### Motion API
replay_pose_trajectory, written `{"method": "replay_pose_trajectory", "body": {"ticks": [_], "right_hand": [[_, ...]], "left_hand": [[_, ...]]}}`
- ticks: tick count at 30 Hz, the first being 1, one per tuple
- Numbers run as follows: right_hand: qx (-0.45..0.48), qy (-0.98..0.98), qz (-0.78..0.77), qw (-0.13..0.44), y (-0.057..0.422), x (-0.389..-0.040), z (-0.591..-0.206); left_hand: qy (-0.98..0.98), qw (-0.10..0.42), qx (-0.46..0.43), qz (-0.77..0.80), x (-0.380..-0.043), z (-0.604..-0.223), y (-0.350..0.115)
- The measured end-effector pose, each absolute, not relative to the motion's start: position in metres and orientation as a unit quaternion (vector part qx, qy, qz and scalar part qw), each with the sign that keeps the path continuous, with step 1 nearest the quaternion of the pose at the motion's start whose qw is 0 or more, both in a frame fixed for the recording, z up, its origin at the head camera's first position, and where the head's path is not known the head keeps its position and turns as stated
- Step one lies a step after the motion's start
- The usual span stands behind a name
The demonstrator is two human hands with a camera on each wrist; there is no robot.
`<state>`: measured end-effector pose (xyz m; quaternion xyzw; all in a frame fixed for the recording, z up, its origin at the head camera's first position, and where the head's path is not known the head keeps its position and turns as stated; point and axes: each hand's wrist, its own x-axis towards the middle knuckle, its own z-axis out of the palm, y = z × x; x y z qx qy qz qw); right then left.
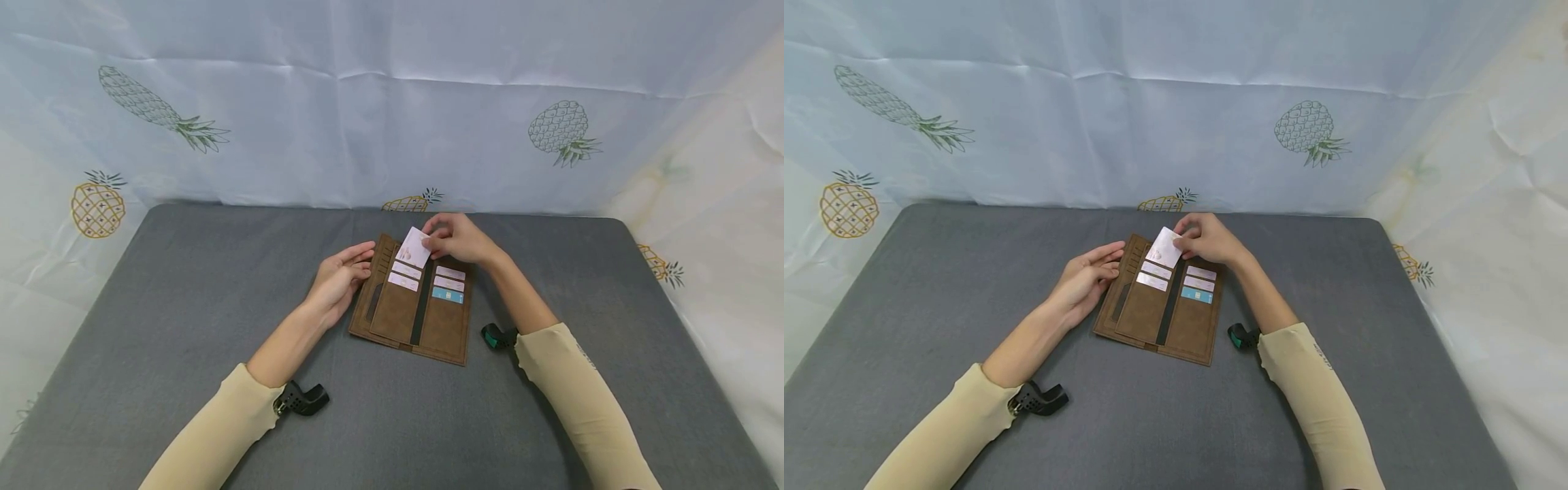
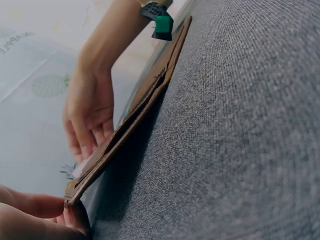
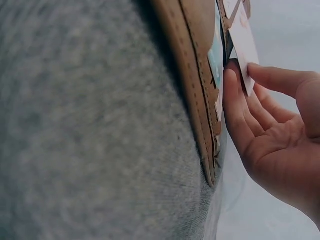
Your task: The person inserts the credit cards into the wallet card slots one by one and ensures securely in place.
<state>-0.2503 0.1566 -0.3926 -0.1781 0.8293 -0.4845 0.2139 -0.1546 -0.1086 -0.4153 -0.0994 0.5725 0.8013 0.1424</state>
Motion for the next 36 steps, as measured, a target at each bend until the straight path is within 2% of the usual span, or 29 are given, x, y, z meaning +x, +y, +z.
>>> {"method": "replay_pose_trajectory", "body": {"ticks": [17,26,36], "right_hand": [[-0.254,0.849,-0.417,0.201,0.152,-0.245,-0.393],[-0.234,0.867,-0.395,0.194,0.153,-0.238,-0.392],[-0.28,0.848,-0.406,0.195,0.153,-0.236,-0.394]], "left_hand": [[0.576,0.145,-0.102,0.798,-0.154,-0.415,-0.109],[0.579,0.147,-0.102,0.795,-0.154,-0.415,-0.107],[0.583,0.15,-0.106,0.791,-0.153,-0.413,-0.108]]}}
